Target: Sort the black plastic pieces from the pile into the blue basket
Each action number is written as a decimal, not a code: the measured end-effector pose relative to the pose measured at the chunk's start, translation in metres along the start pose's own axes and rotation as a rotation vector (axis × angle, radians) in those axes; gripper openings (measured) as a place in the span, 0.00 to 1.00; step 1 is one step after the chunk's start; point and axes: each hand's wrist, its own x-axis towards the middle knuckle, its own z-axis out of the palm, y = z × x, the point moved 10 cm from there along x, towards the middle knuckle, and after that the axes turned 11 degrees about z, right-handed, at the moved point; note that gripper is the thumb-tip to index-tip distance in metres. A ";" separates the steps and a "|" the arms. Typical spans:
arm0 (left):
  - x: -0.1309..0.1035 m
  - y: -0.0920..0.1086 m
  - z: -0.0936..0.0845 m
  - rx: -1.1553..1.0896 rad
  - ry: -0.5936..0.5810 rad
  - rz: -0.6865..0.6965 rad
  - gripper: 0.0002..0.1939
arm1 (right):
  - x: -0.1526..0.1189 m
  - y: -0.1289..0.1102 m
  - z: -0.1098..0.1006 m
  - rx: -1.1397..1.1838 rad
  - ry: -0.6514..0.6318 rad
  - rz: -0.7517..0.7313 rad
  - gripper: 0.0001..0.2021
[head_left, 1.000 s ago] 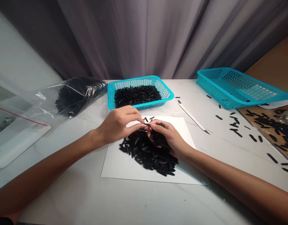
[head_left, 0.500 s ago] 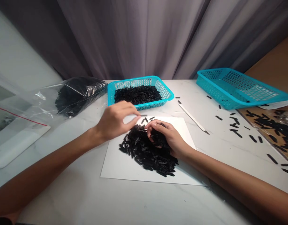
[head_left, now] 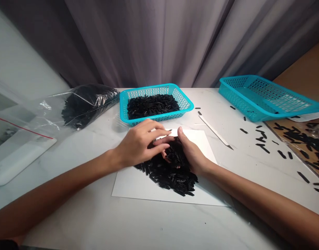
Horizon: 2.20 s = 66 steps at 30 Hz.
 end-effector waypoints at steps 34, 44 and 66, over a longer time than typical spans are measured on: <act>0.000 -0.022 -0.010 -0.223 0.100 -0.228 0.03 | -0.006 -0.016 -0.002 -0.034 0.055 -0.158 0.13; -0.016 -0.045 0.002 -0.353 -0.028 -0.613 0.04 | -0.008 -0.019 -0.004 -0.054 0.097 -0.205 0.10; -0.039 -0.061 0.036 -0.920 0.044 -0.848 0.07 | -0.009 -0.019 -0.003 -0.077 0.065 -0.215 0.09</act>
